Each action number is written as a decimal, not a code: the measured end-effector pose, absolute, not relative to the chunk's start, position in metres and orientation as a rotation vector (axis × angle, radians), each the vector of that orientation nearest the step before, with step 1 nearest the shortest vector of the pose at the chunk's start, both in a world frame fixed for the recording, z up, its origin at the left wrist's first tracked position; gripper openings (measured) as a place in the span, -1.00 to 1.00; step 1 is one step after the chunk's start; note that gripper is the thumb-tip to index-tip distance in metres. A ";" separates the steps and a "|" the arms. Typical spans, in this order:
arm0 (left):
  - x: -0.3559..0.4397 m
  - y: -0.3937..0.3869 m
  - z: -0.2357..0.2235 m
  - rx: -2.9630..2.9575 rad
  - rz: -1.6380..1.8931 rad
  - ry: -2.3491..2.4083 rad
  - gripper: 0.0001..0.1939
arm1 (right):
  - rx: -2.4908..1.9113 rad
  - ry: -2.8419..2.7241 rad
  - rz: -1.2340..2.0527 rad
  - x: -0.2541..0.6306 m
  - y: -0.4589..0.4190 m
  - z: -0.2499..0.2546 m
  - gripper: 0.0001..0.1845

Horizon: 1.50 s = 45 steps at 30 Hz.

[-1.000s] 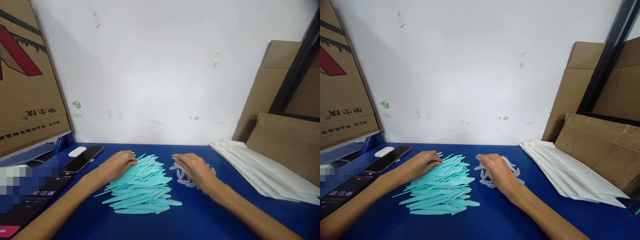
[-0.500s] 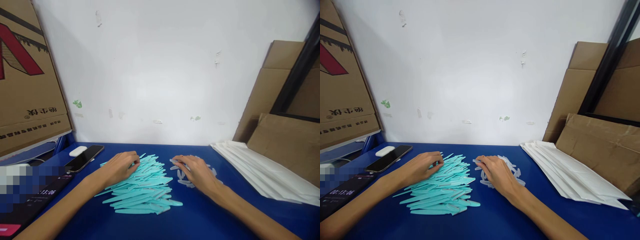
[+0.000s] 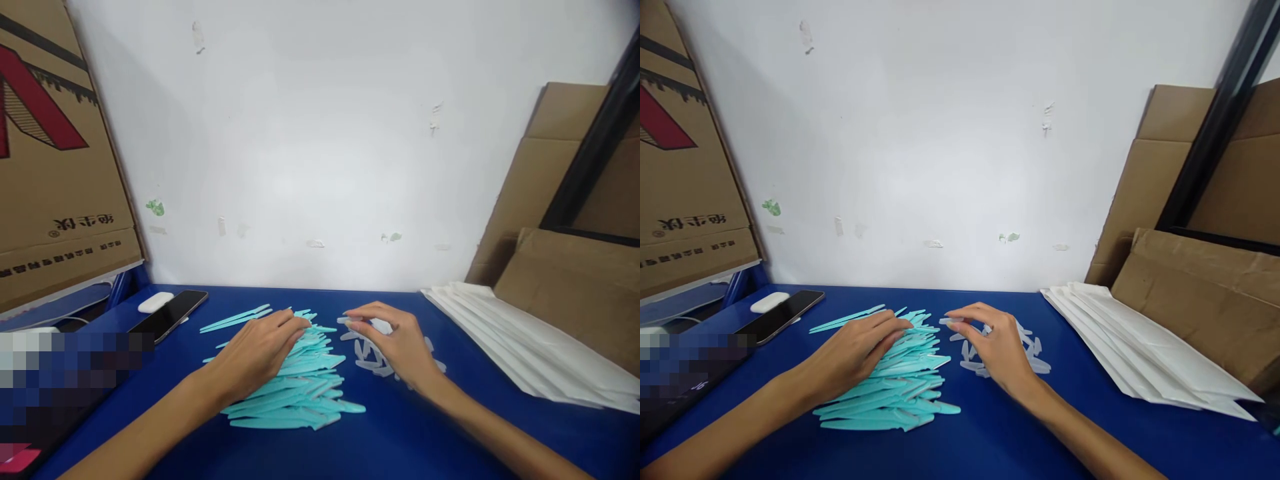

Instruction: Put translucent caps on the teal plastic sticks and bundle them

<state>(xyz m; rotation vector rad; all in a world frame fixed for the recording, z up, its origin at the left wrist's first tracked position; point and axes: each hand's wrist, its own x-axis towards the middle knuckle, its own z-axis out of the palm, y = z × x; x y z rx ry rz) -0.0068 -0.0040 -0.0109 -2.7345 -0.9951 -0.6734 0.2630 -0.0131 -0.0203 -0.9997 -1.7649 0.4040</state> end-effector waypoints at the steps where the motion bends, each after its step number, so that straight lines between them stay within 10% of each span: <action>1: -0.005 -0.006 -0.012 -2.736 -0.699 -0.986 -0.69 | -0.997 -1.753 0.431 0.262 -0.013 -0.021 -0.85; 45: 0.010 -0.012 -0.037 -2.763 -1.128 -0.764 -0.65 | -1.036 -1.791 0.563 0.245 -0.031 -0.024 -0.92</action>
